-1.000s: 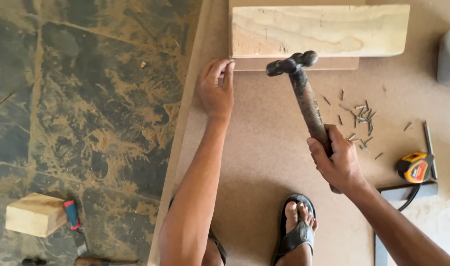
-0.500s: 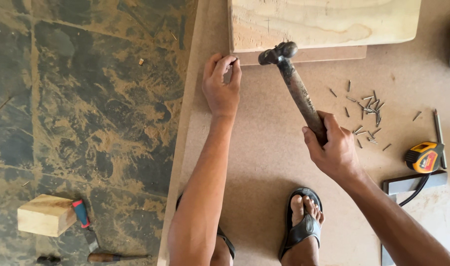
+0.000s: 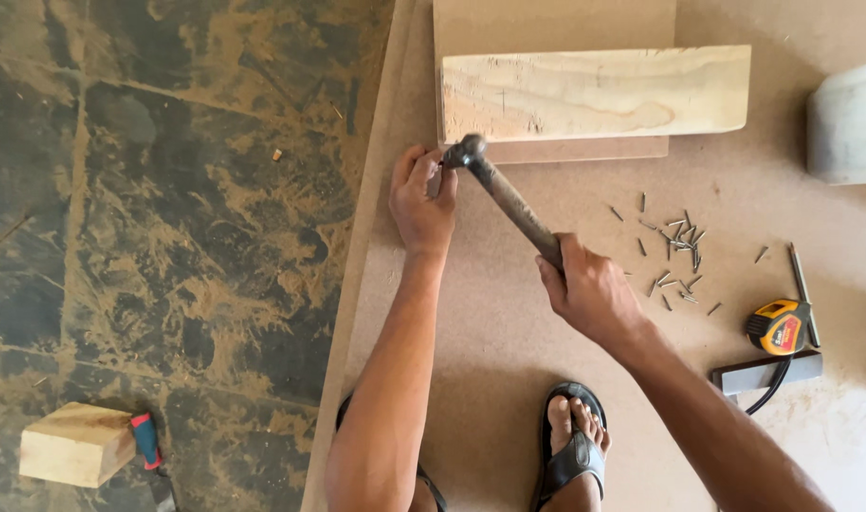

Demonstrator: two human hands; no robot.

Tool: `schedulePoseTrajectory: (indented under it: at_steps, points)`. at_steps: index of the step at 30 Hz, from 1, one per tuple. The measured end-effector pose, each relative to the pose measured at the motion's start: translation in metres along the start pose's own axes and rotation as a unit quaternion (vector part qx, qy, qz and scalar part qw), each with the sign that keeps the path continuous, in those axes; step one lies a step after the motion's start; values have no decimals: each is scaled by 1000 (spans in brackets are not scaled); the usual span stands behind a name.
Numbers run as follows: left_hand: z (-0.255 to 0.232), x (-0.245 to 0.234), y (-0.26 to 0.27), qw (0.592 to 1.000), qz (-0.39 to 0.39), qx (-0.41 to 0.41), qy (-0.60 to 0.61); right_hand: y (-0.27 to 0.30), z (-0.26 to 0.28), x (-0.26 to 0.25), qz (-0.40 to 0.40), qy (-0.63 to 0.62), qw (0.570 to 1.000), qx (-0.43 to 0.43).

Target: The person hammers nails into a wooden board on a workshop table, picking up individual nails from a pile and driving them into the wood with a hammer.

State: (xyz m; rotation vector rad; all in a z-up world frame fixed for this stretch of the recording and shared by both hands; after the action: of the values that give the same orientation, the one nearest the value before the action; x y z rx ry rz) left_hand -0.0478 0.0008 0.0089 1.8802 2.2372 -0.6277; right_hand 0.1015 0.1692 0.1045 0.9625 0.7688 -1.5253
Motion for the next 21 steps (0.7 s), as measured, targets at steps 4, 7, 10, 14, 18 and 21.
schedulePoseTrajectory:
  at_steps: [4, 7, 10, 14, 18, 21]
  points:
    - [-1, -1, -4, 999, -15, 37, -25, 3, 8, -11, -26, -16, 999, -23]
    - [-2, -1, -4, 1000, -3, 28, 2, 12, 11, -26, -47, -69, 996, -11]
    - [-4, -3, -2, 999, -1, 37, 9, 19, 22, -40, -133, -90, 982, -96]
    - [-3, -1, -4, 1000, 5, 0, -15, 5, 9, -14, -90, -22, 995, -39]
    - [-6, -2, -2, 1000, -1, 14, -25, 6, -12, 2, 8, 8, 1000, -1]
    - [-3, 0, -6, 1000, 4, 5, -5, 17, -14, -10, -67, -46, 995, -50]
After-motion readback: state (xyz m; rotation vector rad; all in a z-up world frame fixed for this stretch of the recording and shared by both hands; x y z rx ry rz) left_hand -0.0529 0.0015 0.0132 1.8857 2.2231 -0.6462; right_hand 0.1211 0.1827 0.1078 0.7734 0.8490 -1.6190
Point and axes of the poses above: each hand's wrist, its own y-axis away from the middle knuckle, its own x-axis out of the palm, z = x × y, the point moved 5 cm from there along -y, towards the middle knuckle, and after that the axes turned 7 degrees about -z, right-handed, at the moved point
